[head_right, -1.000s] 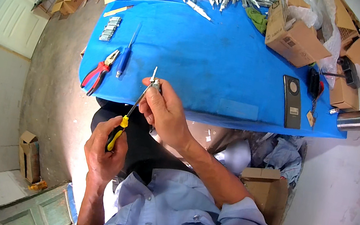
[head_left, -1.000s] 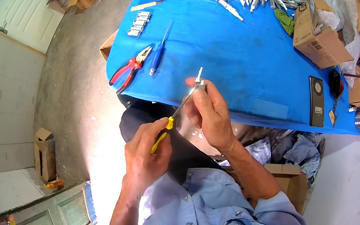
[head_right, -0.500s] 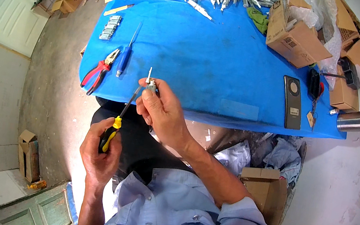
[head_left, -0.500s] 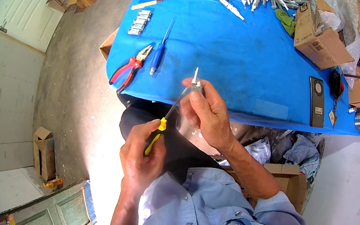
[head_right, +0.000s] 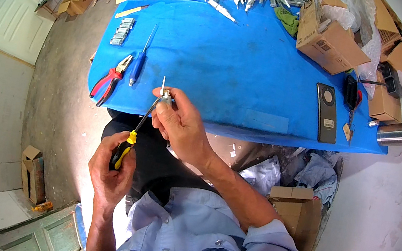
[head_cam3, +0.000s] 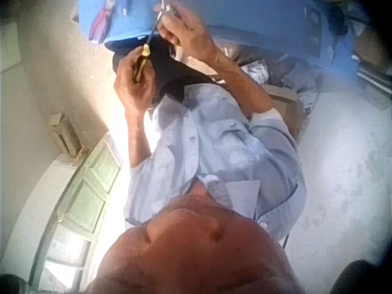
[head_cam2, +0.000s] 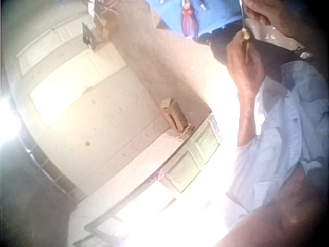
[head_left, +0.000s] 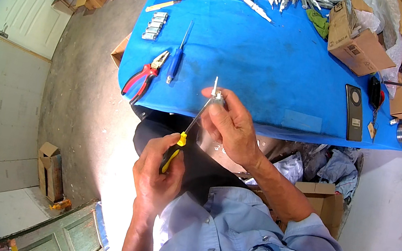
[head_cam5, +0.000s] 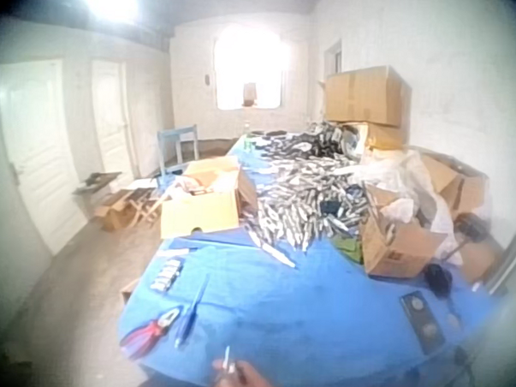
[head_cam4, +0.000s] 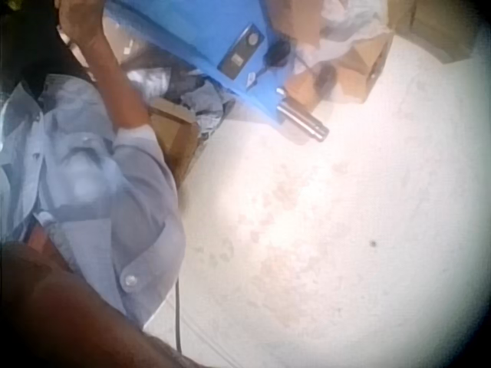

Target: The person assembles small cylindrical batteries into a plastic housing using a screwdriver and pliers. They insert the batteries, secure them with a screw, and trim excess plastic tabs from the casing.

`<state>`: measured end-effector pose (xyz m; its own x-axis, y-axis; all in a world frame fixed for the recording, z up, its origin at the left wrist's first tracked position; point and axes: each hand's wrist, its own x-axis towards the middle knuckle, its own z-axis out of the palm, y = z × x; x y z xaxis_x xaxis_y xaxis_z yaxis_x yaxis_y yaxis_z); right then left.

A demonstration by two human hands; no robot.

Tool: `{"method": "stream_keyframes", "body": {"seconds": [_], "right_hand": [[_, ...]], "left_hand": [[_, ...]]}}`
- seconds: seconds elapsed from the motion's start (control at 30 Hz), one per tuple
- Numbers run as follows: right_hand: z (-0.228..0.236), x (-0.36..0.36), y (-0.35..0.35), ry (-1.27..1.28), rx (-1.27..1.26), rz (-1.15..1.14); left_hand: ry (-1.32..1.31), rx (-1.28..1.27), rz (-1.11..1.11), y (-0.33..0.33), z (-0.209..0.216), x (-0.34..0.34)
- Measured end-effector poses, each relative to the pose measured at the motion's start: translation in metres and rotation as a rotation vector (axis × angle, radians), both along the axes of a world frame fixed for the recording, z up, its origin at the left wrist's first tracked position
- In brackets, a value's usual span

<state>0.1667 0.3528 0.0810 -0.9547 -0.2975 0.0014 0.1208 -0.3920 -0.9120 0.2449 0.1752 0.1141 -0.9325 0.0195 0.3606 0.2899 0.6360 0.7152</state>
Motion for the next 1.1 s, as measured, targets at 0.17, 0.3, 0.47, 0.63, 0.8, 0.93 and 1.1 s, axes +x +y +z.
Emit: {"method": "stream_keyframes", "body": {"seconds": [0.17, 0.3, 0.47, 0.63, 0.8, 0.93, 1.1], "right_hand": [[-0.008, -0.002, 0.000, 0.028, 0.012, 0.030], [-0.003, 0.000, -0.001, 0.066, 0.077, 0.021], [0.003, 0.003, 0.000, 0.001, 0.033, 0.083], [0.006, 0.004, -0.003, -0.006, 0.029, 0.102], [0.013, 0.008, -0.007, 0.057, 0.119, 0.076], [0.008, 0.008, -0.007, 0.131, 0.232, 0.053], [0.013, 0.011, -0.009, 0.183, 0.293, -0.021]], "left_hand": [[-0.098, 0.081, -0.030, -0.001, -0.004, 0.003], [-0.240, 0.256, -0.045, -0.002, -0.006, 0.006], [-0.268, 0.320, 0.034, -0.001, -0.003, 0.005], [0.041, -0.226, -0.002, -0.004, 0.001, -0.001], [-0.235, 0.178, 0.027, -0.002, 0.005, 0.003], [-0.285, 0.176, 0.031, -0.002, 0.010, 0.001], [0.007, -0.105, -0.017, -0.004, 0.001, -0.001]]}}
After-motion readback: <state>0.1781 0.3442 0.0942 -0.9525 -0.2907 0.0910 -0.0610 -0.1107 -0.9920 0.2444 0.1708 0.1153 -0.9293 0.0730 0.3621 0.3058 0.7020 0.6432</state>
